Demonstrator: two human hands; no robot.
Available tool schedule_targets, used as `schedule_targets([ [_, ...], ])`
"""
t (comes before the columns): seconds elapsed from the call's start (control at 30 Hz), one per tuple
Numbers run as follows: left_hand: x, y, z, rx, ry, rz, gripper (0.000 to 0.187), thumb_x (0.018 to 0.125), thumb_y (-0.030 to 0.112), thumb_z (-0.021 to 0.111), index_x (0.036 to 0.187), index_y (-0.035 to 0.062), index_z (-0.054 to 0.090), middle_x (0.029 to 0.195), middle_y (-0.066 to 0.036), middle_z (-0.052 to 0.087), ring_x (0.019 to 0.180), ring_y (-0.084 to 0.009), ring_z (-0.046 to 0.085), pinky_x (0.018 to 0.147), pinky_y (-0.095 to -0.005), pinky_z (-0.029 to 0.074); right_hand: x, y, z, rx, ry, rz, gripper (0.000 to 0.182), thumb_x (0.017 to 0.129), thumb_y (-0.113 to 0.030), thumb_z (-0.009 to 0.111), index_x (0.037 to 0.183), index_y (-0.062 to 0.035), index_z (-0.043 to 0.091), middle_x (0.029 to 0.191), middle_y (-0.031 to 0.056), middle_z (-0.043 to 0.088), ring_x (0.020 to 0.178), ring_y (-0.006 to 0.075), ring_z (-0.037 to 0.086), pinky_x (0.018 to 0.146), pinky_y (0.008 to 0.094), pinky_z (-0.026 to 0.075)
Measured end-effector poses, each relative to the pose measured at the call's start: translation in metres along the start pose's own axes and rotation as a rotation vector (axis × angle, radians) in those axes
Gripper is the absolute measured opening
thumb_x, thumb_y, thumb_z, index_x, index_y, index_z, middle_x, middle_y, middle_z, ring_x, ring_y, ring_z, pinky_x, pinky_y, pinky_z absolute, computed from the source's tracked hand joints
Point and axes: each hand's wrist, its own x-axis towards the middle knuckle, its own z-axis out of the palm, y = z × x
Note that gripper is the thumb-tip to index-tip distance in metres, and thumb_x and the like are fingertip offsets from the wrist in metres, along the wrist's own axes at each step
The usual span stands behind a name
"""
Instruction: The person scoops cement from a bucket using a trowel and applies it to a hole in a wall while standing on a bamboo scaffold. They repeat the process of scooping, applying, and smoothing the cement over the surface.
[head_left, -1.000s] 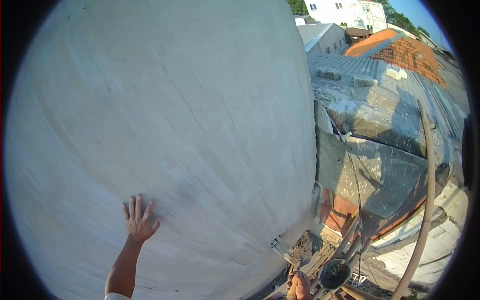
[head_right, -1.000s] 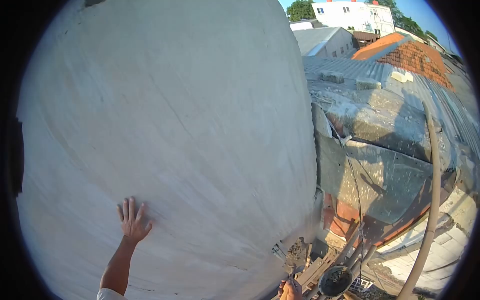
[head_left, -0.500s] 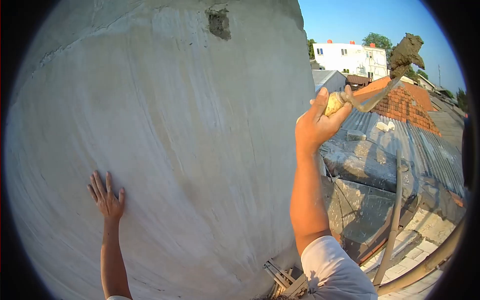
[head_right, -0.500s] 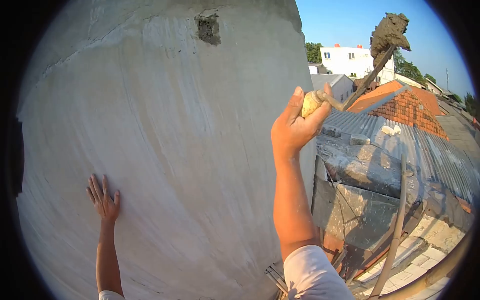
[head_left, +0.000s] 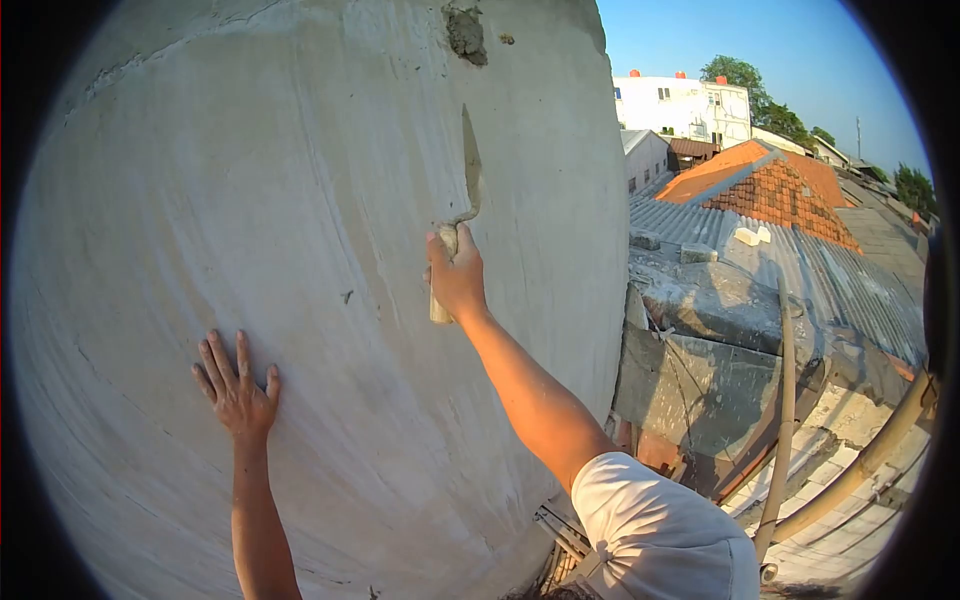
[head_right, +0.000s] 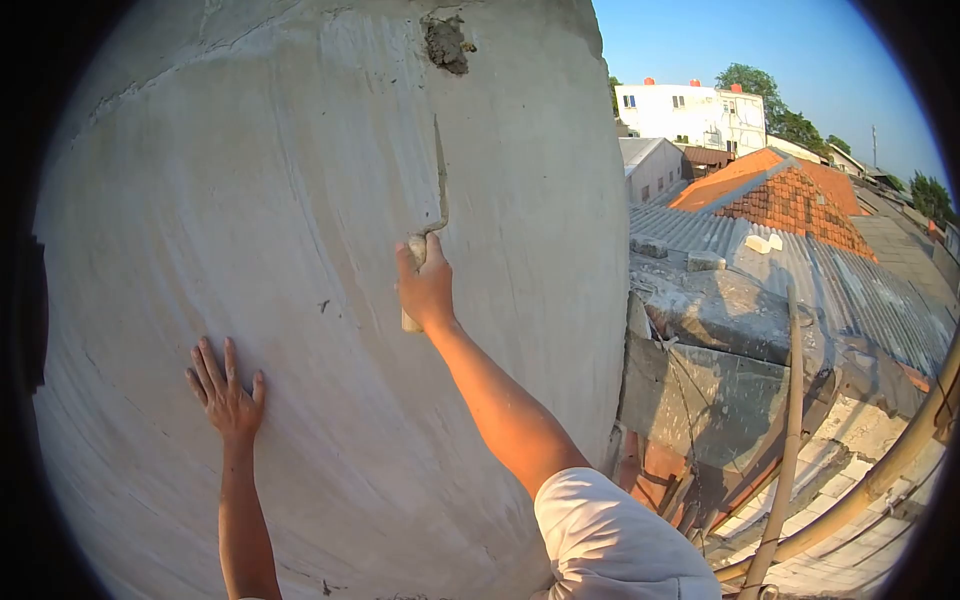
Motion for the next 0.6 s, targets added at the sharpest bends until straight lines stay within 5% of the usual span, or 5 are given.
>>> schedule_targets([
  [0.03,0.000,-0.001,0.001,-0.004,-0.006,0.003,0.074,0.085,0.040,0.057,0.150,0.0223,0.027,0.157,-0.013,0.018,0.145,-0.0319,0.015,0.117,-0.0521,0.012,0.002,-0.015,-0.001,0.351,0.039,0.349,0.022,0.094,-0.027,0.052,0.101,-0.0064,0.048,0.080,0.0082,0.054,0.066,0.0227,0.059,0.057,0.0368,0.048],
  [0.07,-0.001,0.000,0.001,0.009,-0.015,-0.008,0.074,0.085,0.040,0.057,0.150,0.0224,0.027,0.157,-0.013,0.018,0.145,-0.0318,0.015,0.117,-0.0521,0.012,0.010,-0.026,-0.001,0.533,0.117,0.440,0.020,0.095,-0.027,0.049,0.100,-0.0087,0.045,0.081,0.0035,0.048,0.064,0.0154,0.054,0.056,0.0338,0.046],
  [0.2,0.000,0.001,0.000,0.030,-0.014,-0.003,0.075,0.085,0.041,0.057,0.150,0.0226,0.026,0.157,-0.013,0.017,0.145,-0.0318,0.015,0.117,-0.0522,0.013,0.074,-0.037,0.021,1.050,0.383,0.593,0.022,0.097,-0.029,0.043,0.105,-0.0085,0.038,0.085,0.0047,0.047,0.069,0.0175,0.053,0.062,0.0358,0.047],
  [0.4,-0.001,0.000,0.002,0.075,-0.028,0.009,0.069,0.088,0.046,0.049,0.149,0.0209,0.031,0.155,-0.016,0.021,0.144,-0.0344,0.018,0.115,-0.0552,0.014,0.176,-0.121,0.057,1.089,0.359,0.606,0.044,0.094,-0.025,0.046,0.133,-0.0083,0.034,0.117,0.0087,0.059,0.103,0.0198,0.060,0.083,0.0380,0.047],
  [0.6,-0.002,0.000,0.004,0.118,-0.025,0.014,0.067,0.088,0.049,0.045,0.148,0.0200,0.032,0.154,-0.018,0.024,0.143,-0.0358,0.020,0.115,-0.0559,0.014,0.268,-0.174,0.092,0.768,0.203,0.520,0.053,0.091,-0.036,0.051,0.129,-0.0046,0.032,0.115,0.0096,0.060,0.099,0.0187,0.062,0.086,0.0344,0.048],
])
